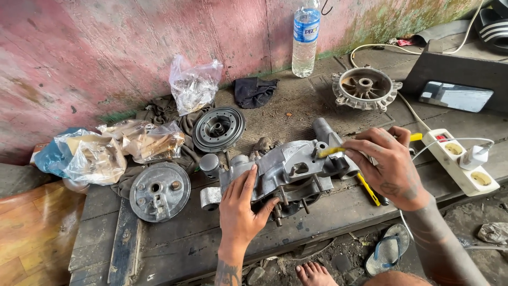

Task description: The person uses a yellow-handled brush to scrub the interior and exterior surfaces of a disassembled mechanical housing. They rotate the part to access different areas while other components and tools rest on the workbench.

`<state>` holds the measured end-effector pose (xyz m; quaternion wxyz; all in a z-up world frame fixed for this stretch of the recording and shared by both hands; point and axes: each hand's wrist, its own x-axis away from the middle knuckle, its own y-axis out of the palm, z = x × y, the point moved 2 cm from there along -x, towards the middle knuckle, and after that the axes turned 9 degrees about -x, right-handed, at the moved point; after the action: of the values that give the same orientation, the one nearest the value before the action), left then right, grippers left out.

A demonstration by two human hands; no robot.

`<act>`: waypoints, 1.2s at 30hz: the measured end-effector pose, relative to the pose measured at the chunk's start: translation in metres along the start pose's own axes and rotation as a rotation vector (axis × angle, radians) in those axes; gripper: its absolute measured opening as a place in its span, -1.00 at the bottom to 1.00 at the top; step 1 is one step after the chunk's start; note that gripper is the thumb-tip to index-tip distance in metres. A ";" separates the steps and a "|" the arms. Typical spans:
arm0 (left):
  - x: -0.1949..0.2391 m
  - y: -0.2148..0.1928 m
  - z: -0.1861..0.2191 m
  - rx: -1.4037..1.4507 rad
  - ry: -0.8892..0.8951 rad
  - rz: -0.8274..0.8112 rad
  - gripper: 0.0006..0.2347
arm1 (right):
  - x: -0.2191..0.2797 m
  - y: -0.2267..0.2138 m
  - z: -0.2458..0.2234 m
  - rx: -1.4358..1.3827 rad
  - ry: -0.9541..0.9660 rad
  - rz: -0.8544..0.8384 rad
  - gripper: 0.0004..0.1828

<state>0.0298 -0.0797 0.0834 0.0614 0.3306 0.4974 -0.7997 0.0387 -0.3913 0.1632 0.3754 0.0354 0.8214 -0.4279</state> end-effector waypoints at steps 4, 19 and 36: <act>0.004 0.000 0.002 0.006 0.011 0.005 -0.34 | 0.008 0.008 -0.003 -0.056 0.001 -0.019 -0.79; 0.002 0.001 0.001 0.016 -0.007 0.003 -0.33 | 0.003 -0.004 -0.017 -0.025 0.066 -0.071 -0.75; -0.001 -0.004 0.003 0.021 -0.008 0.012 -0.35 | -0.036 -0.006 -0.038 0.071 -0.135 -0.090 -0.91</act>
<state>0.0274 -0.0808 0.0875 0.0647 0.3312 0.4867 -0.8058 0.0400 -0.3578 0.2044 0.4086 -0.0170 0.7793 -0.4748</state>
